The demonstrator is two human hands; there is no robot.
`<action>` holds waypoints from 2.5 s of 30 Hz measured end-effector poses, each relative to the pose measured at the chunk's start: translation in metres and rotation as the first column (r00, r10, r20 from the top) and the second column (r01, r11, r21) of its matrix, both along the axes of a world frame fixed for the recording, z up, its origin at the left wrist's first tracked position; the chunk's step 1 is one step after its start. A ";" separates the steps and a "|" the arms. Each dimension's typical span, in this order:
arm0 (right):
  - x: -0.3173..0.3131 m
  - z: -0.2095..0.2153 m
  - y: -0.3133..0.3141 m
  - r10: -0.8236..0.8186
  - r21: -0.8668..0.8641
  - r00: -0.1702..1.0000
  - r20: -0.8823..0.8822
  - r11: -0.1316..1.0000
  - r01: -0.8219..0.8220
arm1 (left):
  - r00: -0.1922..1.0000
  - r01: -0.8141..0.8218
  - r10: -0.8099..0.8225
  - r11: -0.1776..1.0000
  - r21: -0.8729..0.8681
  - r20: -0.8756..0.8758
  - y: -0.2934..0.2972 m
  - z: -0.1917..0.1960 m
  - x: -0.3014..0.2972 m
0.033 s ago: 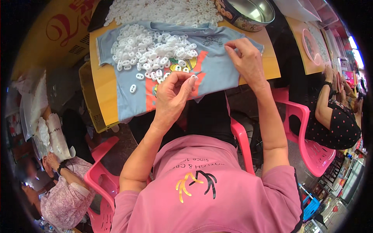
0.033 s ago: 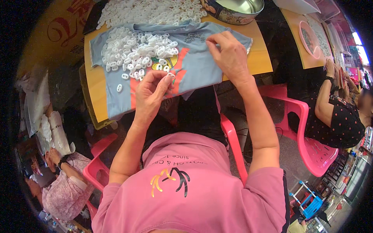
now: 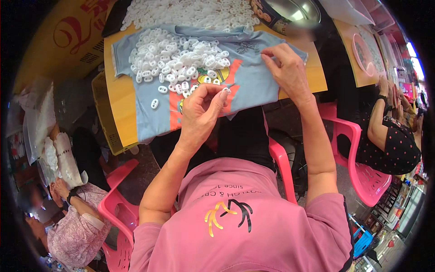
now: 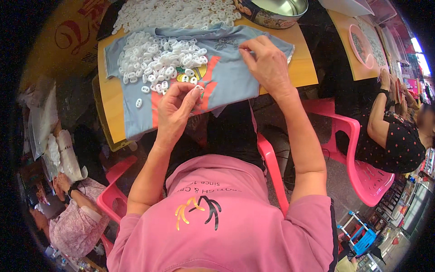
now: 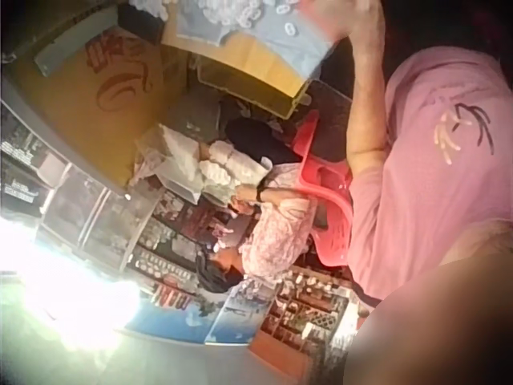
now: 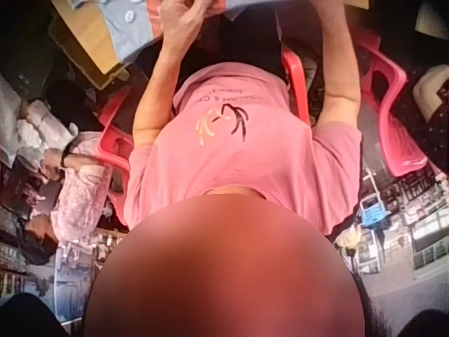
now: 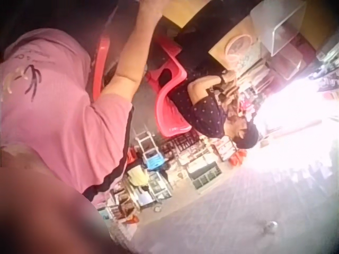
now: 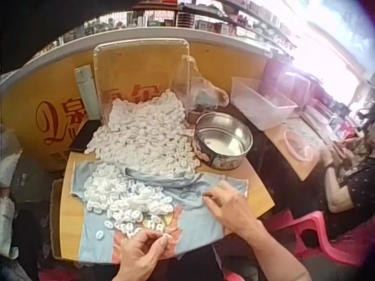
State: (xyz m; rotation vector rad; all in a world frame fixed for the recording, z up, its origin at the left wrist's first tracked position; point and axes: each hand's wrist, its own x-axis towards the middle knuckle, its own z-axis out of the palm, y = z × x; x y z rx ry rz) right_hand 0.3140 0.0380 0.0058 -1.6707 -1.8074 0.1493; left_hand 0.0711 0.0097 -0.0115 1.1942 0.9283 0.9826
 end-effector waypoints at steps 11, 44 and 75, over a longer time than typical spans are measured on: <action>-0.001 0.007 0.012 0.114 -0.133 0.978 0.173 0.987 -0.091 | 0.999 0.040 -0.040 0.999 -0.024 0.013 0.001 0.002 -0.003; 0.006 0.010 0.016 0.122 -0.039 0.969 0.213 0.992 -0.117 | 0.997 0.047 -0.046 0.999 -0.007 0.061 0.004 -0.010 -0.008; -0.093 0.009 -0.046 -0.069 -0.204 0.311 -0.948 0.881 -0.427 | 0.988 0.032 -0.021 0.997 -0.070 0.152 -0.009 0.022 -0.011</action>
